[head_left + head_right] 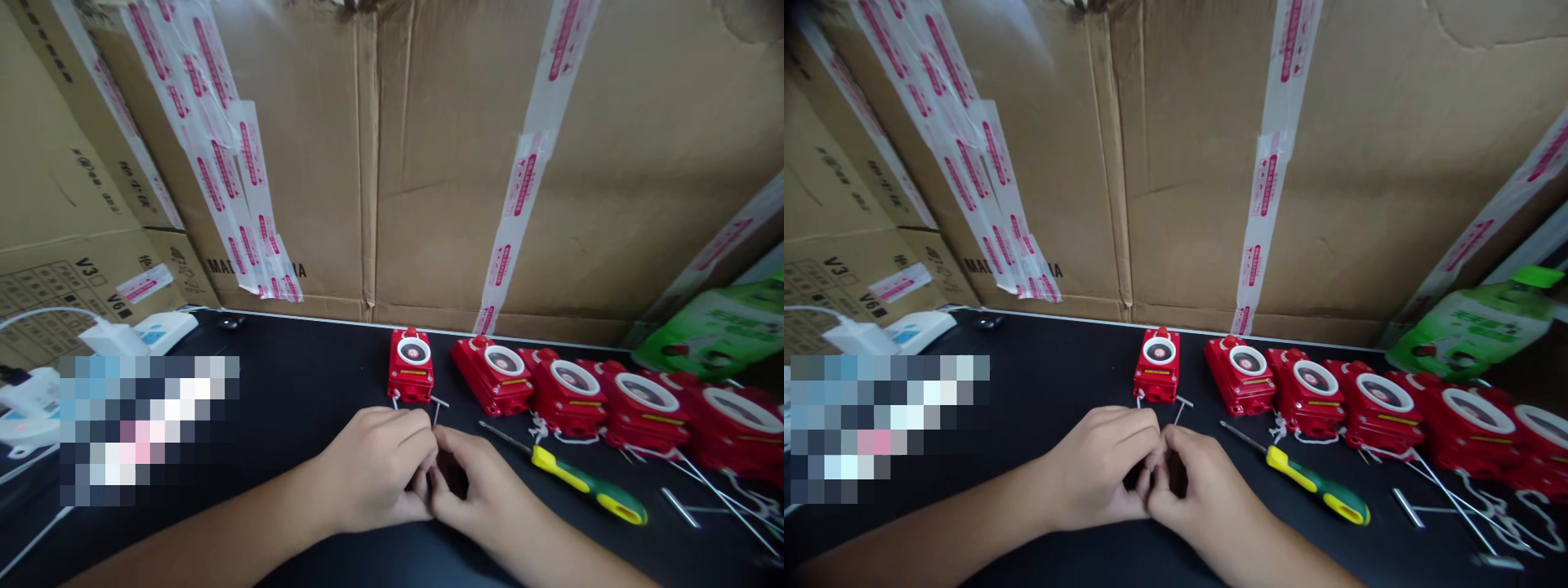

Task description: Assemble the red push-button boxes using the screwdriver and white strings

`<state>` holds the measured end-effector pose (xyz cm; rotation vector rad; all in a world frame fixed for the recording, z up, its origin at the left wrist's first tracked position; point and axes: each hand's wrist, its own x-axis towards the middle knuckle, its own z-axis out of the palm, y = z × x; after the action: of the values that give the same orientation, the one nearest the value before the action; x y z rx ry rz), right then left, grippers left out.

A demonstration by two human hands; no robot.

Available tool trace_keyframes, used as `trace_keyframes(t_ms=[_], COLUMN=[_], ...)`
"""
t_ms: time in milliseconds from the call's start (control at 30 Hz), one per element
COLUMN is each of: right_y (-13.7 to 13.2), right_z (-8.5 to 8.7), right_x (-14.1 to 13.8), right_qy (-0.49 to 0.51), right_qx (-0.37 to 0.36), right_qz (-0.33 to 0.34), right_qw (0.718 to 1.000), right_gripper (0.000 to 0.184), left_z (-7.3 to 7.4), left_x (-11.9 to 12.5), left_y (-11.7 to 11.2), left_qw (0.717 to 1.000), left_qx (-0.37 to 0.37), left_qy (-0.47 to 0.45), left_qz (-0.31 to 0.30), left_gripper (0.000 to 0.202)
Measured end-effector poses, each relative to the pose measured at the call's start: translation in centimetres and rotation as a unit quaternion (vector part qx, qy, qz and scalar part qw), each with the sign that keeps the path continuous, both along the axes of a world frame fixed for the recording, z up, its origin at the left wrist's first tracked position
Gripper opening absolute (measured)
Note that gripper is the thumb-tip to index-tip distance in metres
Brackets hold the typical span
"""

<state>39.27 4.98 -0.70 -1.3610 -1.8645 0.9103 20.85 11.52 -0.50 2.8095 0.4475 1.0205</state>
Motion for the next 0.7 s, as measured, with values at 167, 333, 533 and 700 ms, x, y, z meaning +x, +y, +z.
trace_keyframes(t_ms=[167,333,533,700], right_y=[0.1,0.1,0.2,0.3], right_z=[0.0,0.2,0.3,0.5], right_x=[-0.1,-0.4,-0.2,0.7], right_qy=[-0.013,-0.024,-0.008,0.04], right_qx=[0.002,0.015,0.015,0.032], right_qz=[-0.001,-0.014,-0.013,-0.045], right_qw=[1.0,0.999,1.0,0.998], right_gripper=[0.016,0.018,0.017,0.01], left_z=[0.0,0.2,0.3,0.6], left_x=[0.0,0.0,-0.1,-0.5], left_y=[0.1,0.2,0.1,0.4], left_qw=[1.0,0.999,1.0,0.978], left_qx=[0.016,0.031,-0.001,-0.199], left_qy=[0.013,0.016,-0.001,-0.068], left_qz=[-0.002,-0.004,-0.006,0.0], left_gripper=[0.008,0.01,0.012,0.02])
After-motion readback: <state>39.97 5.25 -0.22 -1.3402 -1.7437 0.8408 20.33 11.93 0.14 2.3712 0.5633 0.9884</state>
